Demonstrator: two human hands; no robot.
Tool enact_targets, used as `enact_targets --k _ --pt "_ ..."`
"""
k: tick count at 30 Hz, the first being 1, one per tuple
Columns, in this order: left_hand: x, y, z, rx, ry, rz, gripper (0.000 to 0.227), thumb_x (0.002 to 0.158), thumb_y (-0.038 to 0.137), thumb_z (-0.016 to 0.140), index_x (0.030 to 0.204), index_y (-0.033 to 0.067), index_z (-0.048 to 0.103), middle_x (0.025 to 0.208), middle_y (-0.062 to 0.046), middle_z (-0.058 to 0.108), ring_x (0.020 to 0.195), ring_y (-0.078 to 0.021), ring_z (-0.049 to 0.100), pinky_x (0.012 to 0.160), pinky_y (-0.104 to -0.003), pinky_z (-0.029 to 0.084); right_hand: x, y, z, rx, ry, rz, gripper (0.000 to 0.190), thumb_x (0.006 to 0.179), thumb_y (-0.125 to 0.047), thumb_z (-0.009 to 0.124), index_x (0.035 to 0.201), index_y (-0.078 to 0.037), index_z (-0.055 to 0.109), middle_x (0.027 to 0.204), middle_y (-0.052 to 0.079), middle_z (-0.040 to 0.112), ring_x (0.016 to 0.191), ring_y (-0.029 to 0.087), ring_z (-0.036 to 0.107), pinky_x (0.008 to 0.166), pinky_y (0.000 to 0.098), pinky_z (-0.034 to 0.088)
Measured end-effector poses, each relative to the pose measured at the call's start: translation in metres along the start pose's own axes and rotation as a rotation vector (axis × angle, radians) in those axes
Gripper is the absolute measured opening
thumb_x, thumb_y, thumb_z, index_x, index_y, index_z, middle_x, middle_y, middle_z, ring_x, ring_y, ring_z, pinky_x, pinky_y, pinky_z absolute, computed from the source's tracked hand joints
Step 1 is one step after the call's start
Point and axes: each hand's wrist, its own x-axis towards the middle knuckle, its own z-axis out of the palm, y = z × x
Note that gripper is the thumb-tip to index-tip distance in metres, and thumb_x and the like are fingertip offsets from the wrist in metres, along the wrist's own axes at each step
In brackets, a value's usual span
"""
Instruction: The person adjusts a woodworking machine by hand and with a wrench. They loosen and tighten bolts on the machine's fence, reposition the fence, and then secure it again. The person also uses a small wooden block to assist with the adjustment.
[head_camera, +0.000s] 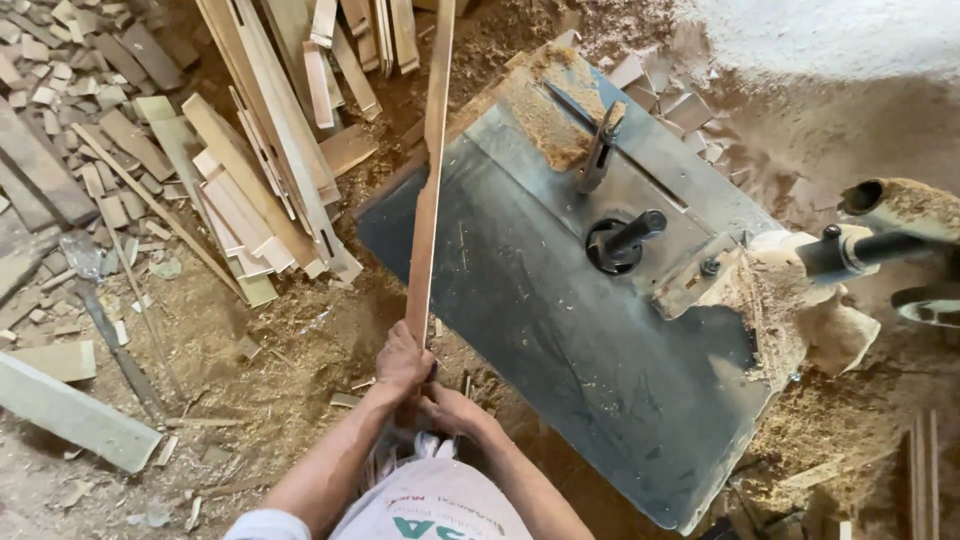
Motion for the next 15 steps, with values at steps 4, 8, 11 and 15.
enact_targets --k 4,8,11,15 --pt "-0.041 -0.066 -0.030 0.049 0.018 -0.013 0.056 0.081 0.027 0.064 0.130 0.0066 0.044 0.115 -0.022 0.062 0.113 -0.0455 0.068 0.093 -0.057 0.060 0.017 0.003 -0.015 -0.066 0.059 0.012 0.069 0.095 -0.067 0.053 0.145 -0.020 0.055 0.136 0.024 0.064 0.130 0.042 0.059 0.110 0.0524 0.047" --pt "-0.106 -0.108 -0.060 0.183 0.069 0.062 0.069 0.080 0.021 0.073 0.140 0.0043 0.045 0.123 -0.020 0.063 0.119 -0.0396 0.067 0.100 -0.049 0.058 -0.012 -0.053 -0.066 0.121 0.256 -0.104 0.049 0.094 -0.037 0.058 0.128 -0.001 0.059 0.129 0.034 0.064 0.123 0.054 0.059 0.105 0.0623 0.046" --pt "-0.176 -0.098 -0.121 -0.249 -0.256 -0.324 0.067 0.087 0.011 0.071 0.148 0.0129 0.044 0.135 -0.010 0.063 0.110 -0.0226 0.071 0.093 -0.041 0.066 0.046 -0.031 -0.074 -0.088 0.474 0.008 0.081 0.095 -0.030 0.063 0.161 -0.012 0.020 0.152 0.026 0.036 0.133 0.046 0.043 0.104 0.0569 0.042" --pt "-0.241 -0.303 -0.009 0.123 -0.170 -0.179 0.067 0.077 0.017 0.069 0.139 0.0150 0.045 0.107 -0.011 0.069 0.075 -0.0279 0.070 0.061 -0.038 0.059 0.097 -0.014 -0.076 -0.669 0.819 -0.442 0.104 0.066 -0.006 0.066 0.159 -0.021 0.024 0.159 0.012 0.022 0.150 0.038 0.013 0.122 0.0539 0.015"
